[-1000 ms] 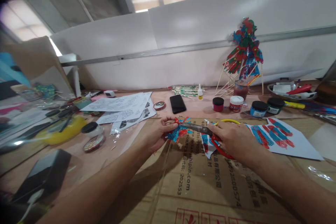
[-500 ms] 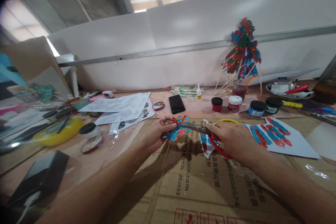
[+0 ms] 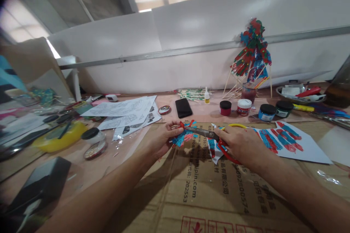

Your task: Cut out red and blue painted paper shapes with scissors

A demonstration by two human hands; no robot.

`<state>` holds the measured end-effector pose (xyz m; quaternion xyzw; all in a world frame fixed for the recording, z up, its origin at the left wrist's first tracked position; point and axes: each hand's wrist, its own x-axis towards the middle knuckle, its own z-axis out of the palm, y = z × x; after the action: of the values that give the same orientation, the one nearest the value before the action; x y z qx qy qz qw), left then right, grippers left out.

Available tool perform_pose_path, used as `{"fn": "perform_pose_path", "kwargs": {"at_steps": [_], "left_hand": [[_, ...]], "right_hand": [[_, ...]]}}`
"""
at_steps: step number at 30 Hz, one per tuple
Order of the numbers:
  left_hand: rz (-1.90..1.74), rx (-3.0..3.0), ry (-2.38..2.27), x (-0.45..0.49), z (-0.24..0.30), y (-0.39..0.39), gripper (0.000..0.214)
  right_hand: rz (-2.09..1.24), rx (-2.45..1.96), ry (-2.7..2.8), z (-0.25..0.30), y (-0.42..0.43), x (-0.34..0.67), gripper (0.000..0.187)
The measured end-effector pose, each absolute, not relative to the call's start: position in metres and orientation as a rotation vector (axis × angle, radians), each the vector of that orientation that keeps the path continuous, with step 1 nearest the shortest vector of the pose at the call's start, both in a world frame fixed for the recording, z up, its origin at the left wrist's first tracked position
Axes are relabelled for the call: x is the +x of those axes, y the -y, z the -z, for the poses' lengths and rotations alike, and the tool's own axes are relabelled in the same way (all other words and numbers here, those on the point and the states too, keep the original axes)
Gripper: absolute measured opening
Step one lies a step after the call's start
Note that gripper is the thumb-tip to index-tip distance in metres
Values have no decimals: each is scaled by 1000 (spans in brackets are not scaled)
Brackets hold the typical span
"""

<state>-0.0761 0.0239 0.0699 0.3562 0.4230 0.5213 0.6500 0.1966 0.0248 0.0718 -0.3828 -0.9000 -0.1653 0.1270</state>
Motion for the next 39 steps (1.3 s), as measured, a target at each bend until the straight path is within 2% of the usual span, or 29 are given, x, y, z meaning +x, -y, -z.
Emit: {"fn": "perform_pose_path", "kwargs": {"at_steps": [6,18,24,29,34,39], "left_hand": [[-1185,771,-966,-76,-70,-25,26],[-1149,822,-964,-80,-65,-26,27],[-1196,839,-960,-81,-64,-27,25],[-1253,841,-984,-79,-64,-27,24],[-1271,893,-1021,-77,-65,-25,26],[-1337,910,-1034,-74,-67,-23,22]], "right_hand": [[506,-1097,2591,-72,-25,195,27],[488,-1087,2589,-71,-27,197,34],[305,-1208,2512,-73,-25,195,38],[179,-1126,2466,-76,-24,193,46],[274,-1236,2477,-78,-18,188,41],[227,-1277,2536,-78,-14,184,41]]}}
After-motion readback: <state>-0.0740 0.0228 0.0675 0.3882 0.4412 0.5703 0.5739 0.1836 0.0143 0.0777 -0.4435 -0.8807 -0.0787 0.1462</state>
